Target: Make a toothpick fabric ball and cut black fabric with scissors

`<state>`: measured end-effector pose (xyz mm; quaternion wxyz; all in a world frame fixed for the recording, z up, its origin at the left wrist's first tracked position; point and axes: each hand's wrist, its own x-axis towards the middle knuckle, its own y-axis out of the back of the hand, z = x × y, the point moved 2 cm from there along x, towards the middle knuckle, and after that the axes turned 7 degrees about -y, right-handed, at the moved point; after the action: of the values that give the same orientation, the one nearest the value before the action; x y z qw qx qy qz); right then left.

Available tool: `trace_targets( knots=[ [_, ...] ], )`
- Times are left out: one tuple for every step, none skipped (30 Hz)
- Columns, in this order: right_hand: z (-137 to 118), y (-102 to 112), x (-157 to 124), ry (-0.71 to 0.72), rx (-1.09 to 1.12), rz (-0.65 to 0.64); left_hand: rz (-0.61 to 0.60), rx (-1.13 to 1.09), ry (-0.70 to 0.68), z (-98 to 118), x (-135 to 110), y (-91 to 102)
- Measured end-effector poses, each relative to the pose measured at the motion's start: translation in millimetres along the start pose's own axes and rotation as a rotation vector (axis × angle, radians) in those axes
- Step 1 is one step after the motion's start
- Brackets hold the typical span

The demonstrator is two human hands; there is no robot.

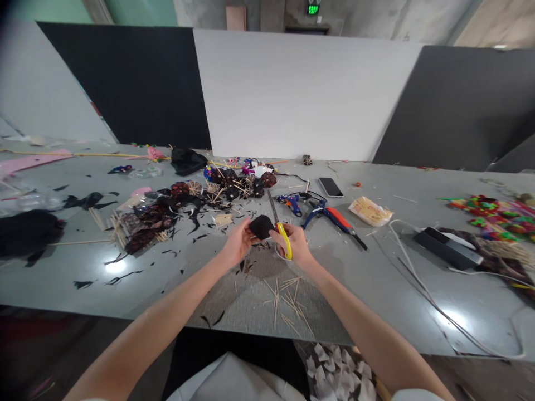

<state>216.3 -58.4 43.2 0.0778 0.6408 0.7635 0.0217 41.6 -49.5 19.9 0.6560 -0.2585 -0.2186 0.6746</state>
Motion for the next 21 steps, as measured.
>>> trace_targets(
  knots=[
    [0.0,0.5,0.3,-0.002,-0.002,0.01,-0.02,-0.001,0.006,0.1,-0.1,-0.5],
    [0.1,1.0,0.6,-0.004,-0.011,0.018,-0.037,0.002,0.01,0.2,-0.3,-0.9],
    [0.3,1.5,1.0,-0.004,-0.024,0.022,-0.051,0.008,0.011,0.2,-0.6,-1.3],
    [0.5,1.8,1.4,-0.002,-0.036,0.024,-0.063,0.019,0.008,0.1,-1.0,-1.6],
    [0.7,2.0,1.7,0.002,-0.045,0.02,-0.075,0.034,0.002,-0.1,-1.3,-1.9],
    [0.8,2.1,1.9,0.004,-0.049,0.015,-0.089,0.054,-0.006,-0.3,-1.6,-2.0],
    [0.9,2.1,1.9,0.007,-0.05,0.008,-0.107,0.08,-0.015,-0.8,-1.8,-2.2],
    [0.7,2.0,1.7,0.009,-0.046,0.001,-0.124,0.11,-0.024,-1.5,-1.8,-2.2],
    [0.5,2.0,1.4,0.011,-0.038,-0.002,-0.139,0.142,-0.035,-2.2,-1.8,-2.0],
    [0.2,2.1,1.1,0.011,-0.031,-0.003,-0.15,0.172,-0.047,-3.0,-1.6,-1.6],
    [0.0,2.2,0.9,0.01,-0.028,-0.003,-0.158,0.2,-0.059,-3.8,-1.4,-1.2],
    [0.0,2.5,1.0,0.009,-0.028,0.0,-0.163,0.223,-0.069,-4.6,-1.0,-0.6],
    [0.1,3.0,1.3,0.008,-0.031,0.007,-0.166,0.24,-0.078,-5.4,-0.6,0.0],
    [0.4,3.6,1.9,0.009,-0.033,0.018,-0.167,0.249,-0.086,-6.0,-0.2,0.7],
    [0.9,4.5,2.9,0.012,-0.033,0.03,-0.164,0.25,-0.093,-6.5,0.3,1.4],
    [1.4,5.5,4.0,0.018,-0.03,0.045,-0.155,0.244,-0.099,-7.0,0.8,2.2],
    [1.9,6.8,5.4,0.024,-0.025,0.059,-0.142,0.233,-0.106,-7.3,1.4,3.1],
    [2.2,8.3,6.9,0.03,-0.025,0.066,-0.129,0.222,-0.111,-7.7,2.0,3.9],
    [2.2,10.2,8.4,0.036,-0.035,0.073,-0.117,0.214,-0.114,-8.2,2.7,4.7],
    [1.9,12.5,9.8,0.042,-0.064,0.083,-0.111,0.211,-0.113,-8.7,3.3,5.3],
    [1.2,15.4,11.3,0.051,-0.12,0.1,-0.108,0.213,-0.112,-9.2,3.9,5.9]
  ],
)
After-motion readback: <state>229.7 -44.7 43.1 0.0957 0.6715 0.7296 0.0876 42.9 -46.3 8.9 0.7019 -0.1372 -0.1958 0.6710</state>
